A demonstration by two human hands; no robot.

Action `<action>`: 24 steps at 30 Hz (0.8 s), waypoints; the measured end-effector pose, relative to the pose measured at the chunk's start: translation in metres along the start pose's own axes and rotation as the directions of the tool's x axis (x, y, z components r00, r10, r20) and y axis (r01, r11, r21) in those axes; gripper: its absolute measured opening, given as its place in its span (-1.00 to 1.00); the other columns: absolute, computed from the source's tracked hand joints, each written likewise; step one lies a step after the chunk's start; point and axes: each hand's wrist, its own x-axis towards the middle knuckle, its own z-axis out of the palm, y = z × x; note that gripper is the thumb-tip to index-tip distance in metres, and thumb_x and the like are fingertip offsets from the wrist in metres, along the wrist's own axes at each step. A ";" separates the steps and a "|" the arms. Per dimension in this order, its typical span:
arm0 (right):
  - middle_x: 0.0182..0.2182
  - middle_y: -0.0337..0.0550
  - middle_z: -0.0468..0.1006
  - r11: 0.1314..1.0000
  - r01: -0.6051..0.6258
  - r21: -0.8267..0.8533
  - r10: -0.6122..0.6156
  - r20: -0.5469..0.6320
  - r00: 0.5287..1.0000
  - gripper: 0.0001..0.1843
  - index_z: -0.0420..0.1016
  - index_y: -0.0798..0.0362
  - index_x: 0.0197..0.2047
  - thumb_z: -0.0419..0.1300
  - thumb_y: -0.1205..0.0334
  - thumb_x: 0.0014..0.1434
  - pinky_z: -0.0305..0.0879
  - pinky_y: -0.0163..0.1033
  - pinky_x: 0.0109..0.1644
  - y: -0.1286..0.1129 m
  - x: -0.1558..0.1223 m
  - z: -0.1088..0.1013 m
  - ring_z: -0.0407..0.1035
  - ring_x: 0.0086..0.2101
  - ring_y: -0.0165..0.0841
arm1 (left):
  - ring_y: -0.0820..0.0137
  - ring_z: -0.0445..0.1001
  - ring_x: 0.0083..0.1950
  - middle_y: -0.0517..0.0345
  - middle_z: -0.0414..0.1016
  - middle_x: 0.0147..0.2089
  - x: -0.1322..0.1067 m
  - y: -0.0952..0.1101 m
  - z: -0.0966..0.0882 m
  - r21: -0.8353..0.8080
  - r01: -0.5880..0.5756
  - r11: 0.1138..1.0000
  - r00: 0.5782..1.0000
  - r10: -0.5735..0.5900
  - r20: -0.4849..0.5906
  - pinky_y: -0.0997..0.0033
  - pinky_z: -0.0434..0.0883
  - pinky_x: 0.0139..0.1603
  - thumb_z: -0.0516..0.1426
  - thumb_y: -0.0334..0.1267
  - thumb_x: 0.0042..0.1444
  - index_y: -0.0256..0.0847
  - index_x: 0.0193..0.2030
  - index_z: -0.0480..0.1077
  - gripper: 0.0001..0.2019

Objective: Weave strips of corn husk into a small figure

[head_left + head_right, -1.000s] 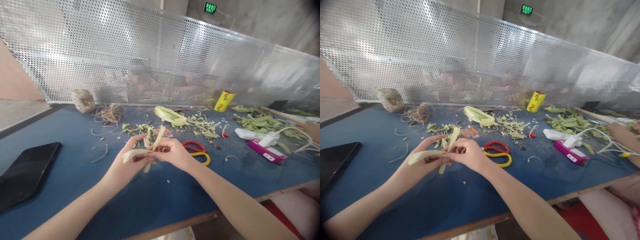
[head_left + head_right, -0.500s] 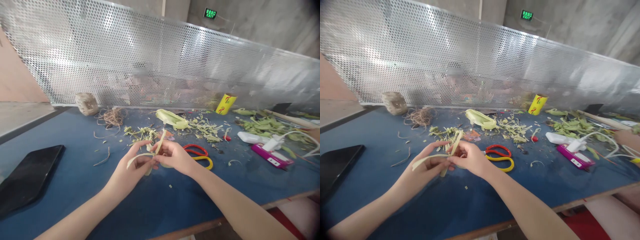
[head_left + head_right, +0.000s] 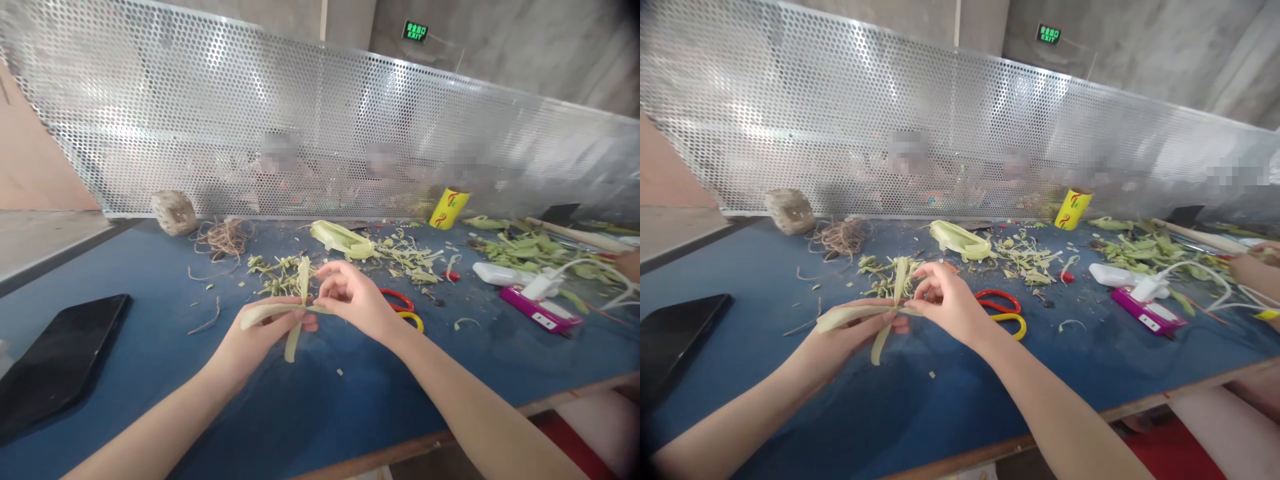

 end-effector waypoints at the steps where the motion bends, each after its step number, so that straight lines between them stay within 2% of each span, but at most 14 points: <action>1: -0.41 -0.27 0.38 0.994 0.055 -0.097 -0.059 -0.047 0.997 -0.69 0.18 -0.03 -0.11 0.13 0.24 0.06 0.25 -0.30 -0.34 0.000 0.000 -0.001 0.27 -0.44 -0.46 | 0.27 0.55 -0.27 0.03 0.59 -0.35 -0.001 0.001 0.001 -0.042 0.030 0.999 0.999 -0.031 -0.024 0.41 0.48 -0.23 0.23 -0.28 -0.11 -0.29 -0.27 0.43 -0.77; 2: -0.36 -0.24 0.39 0.969 0.111 -0.219 -0.134 -0.092 0.987 -0.72 0.21 -0.03 -0.12 0.12 0.25 0.07 0.24 -0.26 -0.26 -0.001 0.000 -0.002 0.28 -0.37 -0.43 | 0.26 0.54 -0.25 0.02 0.59 -0.35 -0.001 0.002 0.001 -0.083 0.054 0.995 0.997 -0.057 -0.045 0.41 0.48 -0.24 0.23 -0.28 -0.12 -0.29 -0.28 0.42 -0.77; 4: -0.24 -0.18 0.40 0.847 0.218 -0.484 -0.307 -0.112 0.945 -0.77 0.29 -0.05 -0.14 0.12 0.26 0.08 0.13 -0.16 -0.09 -0.003 -0.002 -0.001 0.25 -0.20 -0.35 | 0.25 0.54 -0.24 0.00 0.59 -0.36 -0.002 0.002 0.002 -0.151 0.073 0.986 0.994 -0.085 -0.068 0.41 0.48 -0.26 0.23 -0.27 -0.13 -0.29 -0.31 0.41 -0.79; 6: -0.16 -0.17 0.37 0.683 0.322 -0.656 -0.433 -0.009 0.901 -0.78 0.35 -0.09 -0.15 0.10 0.29 0.10 0.01 -0.09 -0.02 -0.005 -0.005 0.002 0.19 -0.09 -0.29 | 0.28 0.54 -0.28 0.03 0.58 -0.40 -0.002 0.001 0.003 -0.197 0.068 0.978 0.995 -0.082 -0.063 0.43 0.47 -0.29 0.23 -0.28 -0.13 -0.29 -0.34 0.39 -0.81; 7: -0.15 -0.18 0.37 0.614 0.383 -0.690 -0.477 0.062 0.877 -0.76 0.36 -0.12 -0.14 0.08 0.32 0.11 -0.01 -0.08 -0.03 -0.006 -0.007 0.003 0.18 -0.09 -0.28 | 0.32 0.54 -0.32 0.08 0.57 -0.46 -0.001 0.000 0.002 -0.212 0.069 0.975 0.995 -0.082 -0.053 0.46 0.46 -0.31 0.23 -0.29 -0.13 -0.28 -0.36 0.38 -0.82; 10: -0.11 -0.17 0.34 0.504 0.508 -0.698 -0.504 0.240 0.830 -0.66 0.36 -0.17 -0.11 0.02 0.43 0.12 -0.03 -0.08 -0.07 -0.008 -0.013 0.008 0.17 -0.11 -0.29 | 0.51 0.46 -0.53 0.25 0.47 -0.60 0.000 -0.004 0.000 -0.224 0.067 0.972 0.993 -0.087 -0.077 0.62 0.38 -0.48 0.25 -0.30 -0.15 -0.29 -0.44 0.36 -0.84; 13: -0.08 -0.13 0.32 0.502 0.562 -0.657 -0.513 0.297 0.805 -0.70 0.38 -0.14 -0.12 0.08 0.37 0.09 -0.04 -0.07 -0.05 -0.006 -0.018 0.011 0.14 -0.09 -0.24 | 0.44 0.50 -0.43 0.14 0.52 -0.50 -0.002 -0.007 -0.001 -0.244 0.026 0.969 0.997 -0.043 -0.065 0.52 0.42 -0.38 0.25 -0.29 -0.15 -0.30 -0.42 0.34 -0.82; 16: -0.13 -0.15 0.34 0.510 0.566 -0.648 -0.551 0.260 0.793 -0.76 0.41 -0.16 -0.18 0.10 0.35 0.09 -0.06 -0.05 -0.03 0.000 -0.018 0.013 0.16 -0.11 -0.27 | 0.31 0.53 -0.33 0.05 0.54 -0.46 -0.003 -0.008 0.000 -0.253 -0.003 0.968 0.998 -0.014 -0.064 0.37 0.44 -0.29 0.25 -0.25 -0.16 -0.30 -0.41 0.33 -0.78; 20: -0.18 -0.15 0.37 0.518 0.547 -0.657 -0.551 0.233 0.801 -0.87 0.40 -0.04 -0.36 0.07 0.37 0.11 -0.06 -0.07 -0.01 0.001 -0.017 0.014 0.17 -0.16 -0.31 | 0.34 0.52 -0.39 0.08 0.53 -0.50 -0.003 -0.009 0.003 -0.227 0.023 0.974 0.996 -0.041 -0.078 0.36 0.44 -0.32 0.26 -0.25 -0.20 -0.29 -0.43 0.31 -0.77; 22: -0.17 -0.15 0.39 0.509 0.553 -0.659 -0.524 0.271 0.807 -0.86 0.37 -0.01 -0.38 0.05 0.39 0.12 -0.05 -0.09 -0.01 -0.003 -0.016 0.012 0.18 -0.15 -0.32 | 0.38 0.51 -0.43 0.11 0.52 -0.49 -0.002 -0.008 0.004 -0.198 0.010 0.980 0.993 -0.033 -0.113 0.38 0.44 -0.34 0.25 -0.25 -0.19 -0.28 -0.41 0.32 -0.77; 24: -0.15 -0.15 0.39 0.533 0.550 -0.643 -0.523 0.260 0.811 -0.91 0.35 0.00 -0.34 0.05 0.36 0.12 -0.03 -0.11 -0.01 -0.007 -0.015 0.011 0.17 -0.13 -0.32 | 0.41 0.49 -0.47 0.17 0.51 -0.52 -0.001 -0.006 0.004 -0.127 0.003 0.992 0.990 -0.022 -0.142 0.40 0.44 -0.36 0.27 -0.23 -0.23 -0.28 -0.41 0.34 -0.75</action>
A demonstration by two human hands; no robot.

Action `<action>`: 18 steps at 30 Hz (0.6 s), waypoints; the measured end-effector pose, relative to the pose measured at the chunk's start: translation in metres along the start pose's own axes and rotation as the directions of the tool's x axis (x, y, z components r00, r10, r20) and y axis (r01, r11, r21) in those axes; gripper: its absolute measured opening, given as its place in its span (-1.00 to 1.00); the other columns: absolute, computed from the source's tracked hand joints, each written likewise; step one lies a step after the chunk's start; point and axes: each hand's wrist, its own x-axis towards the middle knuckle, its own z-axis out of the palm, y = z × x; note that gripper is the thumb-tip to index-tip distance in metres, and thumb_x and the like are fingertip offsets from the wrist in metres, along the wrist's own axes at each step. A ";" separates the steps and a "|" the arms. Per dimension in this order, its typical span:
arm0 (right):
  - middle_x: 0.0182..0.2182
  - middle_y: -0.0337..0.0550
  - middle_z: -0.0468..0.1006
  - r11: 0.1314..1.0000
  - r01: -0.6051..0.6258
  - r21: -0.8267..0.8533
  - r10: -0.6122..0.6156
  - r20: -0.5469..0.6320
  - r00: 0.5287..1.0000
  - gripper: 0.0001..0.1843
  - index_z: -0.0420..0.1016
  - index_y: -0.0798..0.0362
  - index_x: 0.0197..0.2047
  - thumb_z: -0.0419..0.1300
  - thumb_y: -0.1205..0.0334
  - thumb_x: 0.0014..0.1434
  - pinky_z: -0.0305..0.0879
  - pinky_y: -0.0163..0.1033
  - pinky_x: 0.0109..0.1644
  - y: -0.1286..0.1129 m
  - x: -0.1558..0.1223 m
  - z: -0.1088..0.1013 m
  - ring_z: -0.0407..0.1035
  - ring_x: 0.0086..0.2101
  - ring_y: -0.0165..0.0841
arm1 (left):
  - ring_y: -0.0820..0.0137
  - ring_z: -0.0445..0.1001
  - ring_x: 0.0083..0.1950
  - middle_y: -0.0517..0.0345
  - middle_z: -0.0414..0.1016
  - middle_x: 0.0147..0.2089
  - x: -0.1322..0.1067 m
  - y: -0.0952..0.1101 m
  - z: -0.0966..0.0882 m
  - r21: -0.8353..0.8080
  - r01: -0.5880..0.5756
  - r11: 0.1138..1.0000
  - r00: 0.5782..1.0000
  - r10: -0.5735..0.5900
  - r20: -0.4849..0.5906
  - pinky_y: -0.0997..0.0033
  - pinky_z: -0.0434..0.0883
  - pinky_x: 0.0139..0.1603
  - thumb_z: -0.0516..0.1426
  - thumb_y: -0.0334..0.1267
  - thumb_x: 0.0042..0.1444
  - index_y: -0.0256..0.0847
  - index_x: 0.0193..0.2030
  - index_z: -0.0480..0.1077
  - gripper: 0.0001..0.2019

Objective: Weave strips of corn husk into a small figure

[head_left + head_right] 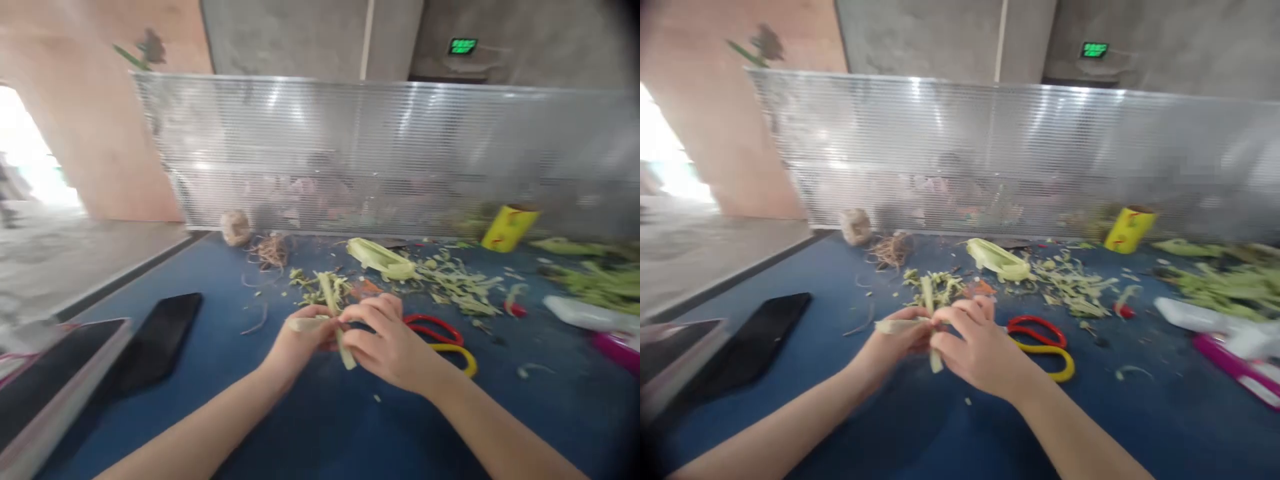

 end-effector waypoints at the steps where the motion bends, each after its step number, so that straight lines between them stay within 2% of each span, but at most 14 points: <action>1: -0.15 -0.15 0.39 0.999 -0.022 0.035 0.022 -0.001 1.000 -0.93 0.33 0.01 -0.32 0.05 0.34 0.11 -0.01 -0.14 -0.01 0.001 0.001 -0.001 0.17 -0.12 -0.33 | 0.41 0.48 -0.49 0.19 0.50 -0.54 0.001 0.001 0.000 0.041 0.001 0.999 1.000 -0.002 0.011 0.39 0.45 -0.36 0.28 -0.22 -0.25 -0.28 -0.41 0.35 -0.73; 4: -0.19 -0.20 0.39 0.975 -0.145 0.165 0.150 -0.017 0.989 -0.96 0.29 0.02 -0.34 0.09 0.31 0.08 0.01 -0.20 0.01 0.006 0.004 -0.001 0.19 -0.13 -0.38 | 0.43 0.46 -0.49 0.23 0.49 -0.55 0.006 0.006 -0.001 0.140 -0.060 0.988 0.998 0.060 -0.001 0.42 0.45 -0.34 0.28 -0.17 -0.26 -0.28 -0.40 0.38 -0.71; 9: -0.18 -0.21 0.42 0.897 -0.270 0.350 0.301 -0.036 0.953 -0.97 0.26 0.01 -0.37 0.06 0.30 0.11 0.01 -0.19 0.05 0.011 0.008 0.002 0.25 -0.10 -0.40 | 0.41 0.47 -0.43 0.21 0.50 -0.45 0.006 0.007 0.000 0.216 -0.077 0.973 0.996 0.087 -0.035 0.46 0.47 -0.32 0.28 -0.19 -0.26 -0.26 -0.42 0.43 -0.75; 14: -0.28 -0.19 0.47 0.742 -0.397 0.540 0.439 0.056 0.897 -0.95 0.28 0.03 -0.37 0.03 0.28 0.13 0.19 -0.26 -0.10 0.016 0.010 0.003 0.34 -0.21 -0.40 | 0.35 0.47 -0.33 0.15 0.48 -0.28 0.007 0.006 0.000 0.261 -0.116 0.958 0.992 0.124 -0.014 0.42 0.50 -0.31 0.26 -0.19 -0.22 -0.25 -0.46 0.49 -0.82; 18: -0.40 -0.22 0.44 0.656 -0.467 0.593 0.511 0.106 0.853 -0.93 0.30 0.04 -0.38 0.04 0.26 0.11 0.25 -0.29 -0.20 0.018 0.008 0.004 0.36 -0.32 -0.41 | 0.32 0.48 -0.32 0.15 0.51 -0.29 0.008 0.006 -0.001 0.286 -0.147 0.947 0.987 0.160 -0.022 0.42 0.50 -0.32 0.26 -0.20 -0.22 -0.23 -0.45 0.50 -0.83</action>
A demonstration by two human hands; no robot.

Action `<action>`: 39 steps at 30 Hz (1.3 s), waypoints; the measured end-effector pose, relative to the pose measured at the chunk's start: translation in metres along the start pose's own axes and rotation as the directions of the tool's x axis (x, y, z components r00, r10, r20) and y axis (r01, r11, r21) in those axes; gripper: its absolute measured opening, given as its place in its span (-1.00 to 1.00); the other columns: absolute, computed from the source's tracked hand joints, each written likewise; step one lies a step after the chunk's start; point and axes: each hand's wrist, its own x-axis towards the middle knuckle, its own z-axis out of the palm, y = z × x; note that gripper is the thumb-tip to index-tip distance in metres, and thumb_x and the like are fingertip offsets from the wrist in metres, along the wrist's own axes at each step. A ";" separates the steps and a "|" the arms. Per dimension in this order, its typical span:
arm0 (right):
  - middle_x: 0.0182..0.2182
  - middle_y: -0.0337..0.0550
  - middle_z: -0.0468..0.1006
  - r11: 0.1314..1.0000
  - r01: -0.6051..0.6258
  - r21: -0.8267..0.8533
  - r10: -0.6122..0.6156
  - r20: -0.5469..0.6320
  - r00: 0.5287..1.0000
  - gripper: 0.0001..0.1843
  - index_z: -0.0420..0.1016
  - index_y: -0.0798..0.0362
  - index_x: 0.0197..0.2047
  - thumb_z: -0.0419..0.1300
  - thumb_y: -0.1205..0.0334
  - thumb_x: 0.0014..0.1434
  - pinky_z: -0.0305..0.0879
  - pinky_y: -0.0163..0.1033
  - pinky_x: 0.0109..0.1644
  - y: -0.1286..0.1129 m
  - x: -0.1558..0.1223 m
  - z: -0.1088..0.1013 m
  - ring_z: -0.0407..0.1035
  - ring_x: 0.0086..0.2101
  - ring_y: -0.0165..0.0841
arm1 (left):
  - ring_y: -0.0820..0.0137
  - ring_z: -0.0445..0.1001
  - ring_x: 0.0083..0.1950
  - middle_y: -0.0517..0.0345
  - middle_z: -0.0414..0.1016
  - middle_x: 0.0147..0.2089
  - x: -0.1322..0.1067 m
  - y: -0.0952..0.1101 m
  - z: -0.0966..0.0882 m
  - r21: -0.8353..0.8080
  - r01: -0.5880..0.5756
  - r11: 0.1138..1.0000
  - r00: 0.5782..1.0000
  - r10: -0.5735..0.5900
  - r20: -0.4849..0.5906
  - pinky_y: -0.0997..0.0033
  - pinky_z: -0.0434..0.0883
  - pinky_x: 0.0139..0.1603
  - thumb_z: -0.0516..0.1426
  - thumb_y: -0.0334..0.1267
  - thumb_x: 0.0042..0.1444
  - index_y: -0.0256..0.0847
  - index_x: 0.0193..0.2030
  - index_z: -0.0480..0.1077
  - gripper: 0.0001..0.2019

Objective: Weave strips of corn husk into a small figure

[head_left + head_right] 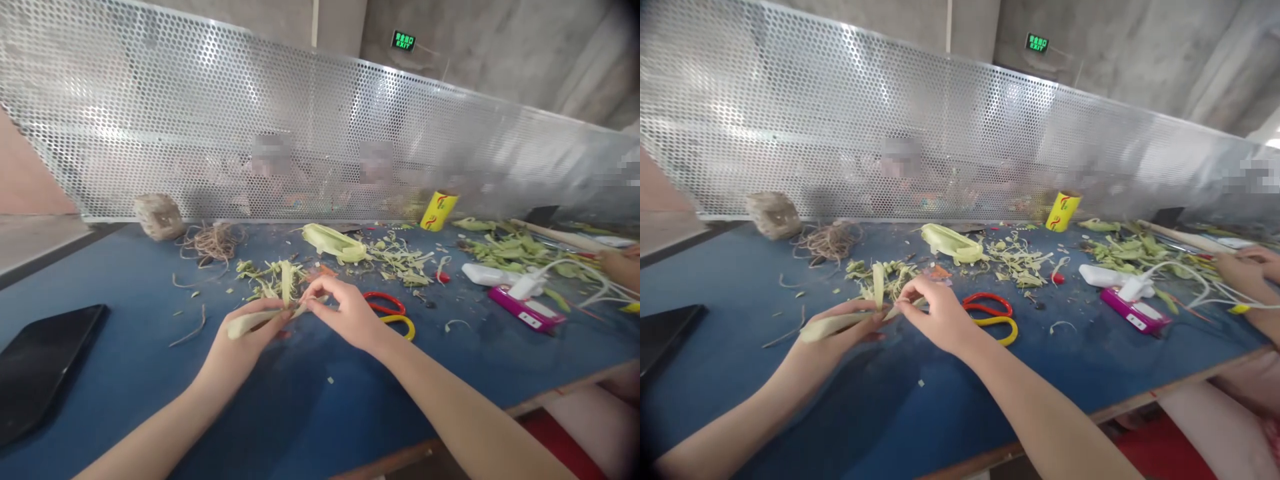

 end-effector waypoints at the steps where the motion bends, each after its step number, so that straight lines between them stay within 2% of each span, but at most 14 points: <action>1: -0.42 -0.23 0.43 0.999 -0.030 0.025 0.029 0.005 1.000 -0.93 0.29 0.04 -0.38 0.04 0.25 0.11 0.26 -0.29 -0.23 0.000 0.000 0.000 0.36 -0.35 -0.41 | 0.32 0.49 -0.34 0.16 0.52 -0.32 0.000 0.000 0.000 0.018 -0.008 1.000 1.000 0.008 -0.006 0.44 0.50 -0.32 0.27 -0.20 -0.23 -0.22 -0.45 0.50 -0.83; 4: -0.52 -0.27 0.39 0.987 -0.116 0.106 0.112 0.048 0.993 -0.91 0.26 0.03 -0.38 0.04 0.22 0.12 0.27 -0.30 -0.31 0.000 -0.001 0.000 0.36 -0.44 -0.42 | 0.36 0.50 -0.44 0.19 0.54 -0.40 -0.002 -0.001 -0.001 0.092 -0.025 0.995 1.000 0.026 -0.006 0.50 0.46 -0.37 0.26 -0.20 -0.21 -0.20 -0.42 0.49 -0.82; 9: -0.53 -0.28 0.38 0.969 -0.171 0.180 0.156 0.099 0.983 -0.90 0.23 0.03 -0.39 0.04 0.20 0.12 0.27 -0.29 -0.31 0.003 0.000 0.001 0.35 -0.46 -0.43 | 0.38 0.49 -0.47 0.20 0.55 -0.44 -0.004 -0.001 -0.002 0.103 -0.022 0.994 1.000 0.021 0.012 0.52 0.43 -0.40 0.25 -0.22 -0.19 -0.18 -0.39 0.49 -0.83; 16: -0.46 -0.27 0.39 0.949 -0.263 0.174 0.234 0.170 0.957 -0.85 0.20 0.04 -0.39 0.04 0.15 0.12 0.21 -0.33 -0.34 0.008 -0.001 0.005 0.32 -0.41 -0.43 | 0.35 0.49 -0.41 0.18 0.56 -0.43 -0.001 -0.003 -0.004 0.183 -0.148 0.972 0.989 0.144 0.034 0.53 0.39 -0.39 0.20 -0.34 -0.18 -0.17 -0.41 0.51 -0.88; 21: -0.43 -0.23 0.40 0.918 -0.310 0.248 0.264 0.199 0.944 -0.84 0.22 0.05 -0.37 0.02 0.14 0.14 0.24 -0.31 -0.29 0.006 -0.001 0.008 0.36 -0.37 -0.41 | 0.33 0.49 -0.35 0.17 0.56 -0.38 -0.004 -0.005 -0.003 0.238 -0.219 0.946 0.976 0.213 0.050 0.50 0.38 -0.31 0.16 -0.36 -0.13 -0.17 -0.38 0.50 -0.86; 25: -0.49 -0.27 0.39 0.848 -0.377 0.373 0.302 0.245 0.921 -0.80 0.21 0.05 -0.38 0.06 0.09 0.12 0.27 -0.31 -0.36 0.004 0.000 0.009 0.41 -0.46 -0.41 | 0.32 0.49 -0.34 0.16 0.56 -0.38 -0.004 -0.006 -0.003 0.275 -0.254 0.927 0.967 0.234 0.104 0.50 0.37 -0.32 0.14 -0.34 -0.10 -0.18 -0.36 0.51 -0.86; 28: -0.54 -0.31 0.39 0.814 -0.391 0.431 0.330 0.212 0.920 -0.77 0.18 0.05 -0.42 0.12 0.09 0.06 0.27 -0.33 -0.45 0.004 0.001 0.009 0.37 -0.59 -0.47 | 0.33 0.49 -0.37 0.18 0.57 -0.40 -0.005 -0.004 -0.002 0.268 -0.222 0.938 0.974 0.202 0.101 0.51 0.38 -0.35 0.17 -0.31 -0.11 -0.16 -0.39 0.51 -0.88; 32: -0.62 -0.38 0.32 0.851 -0.366 0.378 0.349 0.113 0.930 -0.81 0.17 0.04 -0.45 0.12 0.17 0.05 0.18 -0.38 -0.59 0.004 0.000 0.011 0.23 -0.70 -0.53 | 0.40 0.46 -0.52 0.21 0.55 -0.46 -0.006 -0.001 0.000 0.173 -0.115 0.978 0.992 0.105 0.064 0.53 0.40 -0.48 0.21 -0.26 -0.15 -0.16 -0.38 0.50 -0.87; 35: -0.65 -0.39 0.27 0.901 -0.332 0.278 0.335 0.040 0.942 -0.84 0.17 0.03 -0.46 0.10 0.21 0.06 0.10 -0.40 -0.62 0.003 -0.002 0.013 0.16 -0.70 -0.54 | 0.42 0.45 -0.55 0.21 0.54 -0.49 -0.007 0.001 0.001 0.094 -0.071 0.993 0.997 0.069 0.017 0.52 0.43 -0.48 0.25 -0.24 -0.19 -0.19 -0.35 0.48 -0.80; 39: -0.63 -0.36 0.29 0.943 -0.287 0.169 0.295 -0.022 0.955 -0.87 0.19 0.04 -0.46 0.11 0.25 0.04 0.10 -0.40 -0.55 0.000 -0.004 0.013 0.18 -0.63 -0.52 | 0.45 0.45 -0.54 0.19 0.54 -0.42 -0.007 0.003 0.003 0.099 -0.065 0.993 0.998 0.065 0.008 0.56 0.45 -0.47 0.27 -0.24 -0.24 -0.21 -0.43 0.49 -0.83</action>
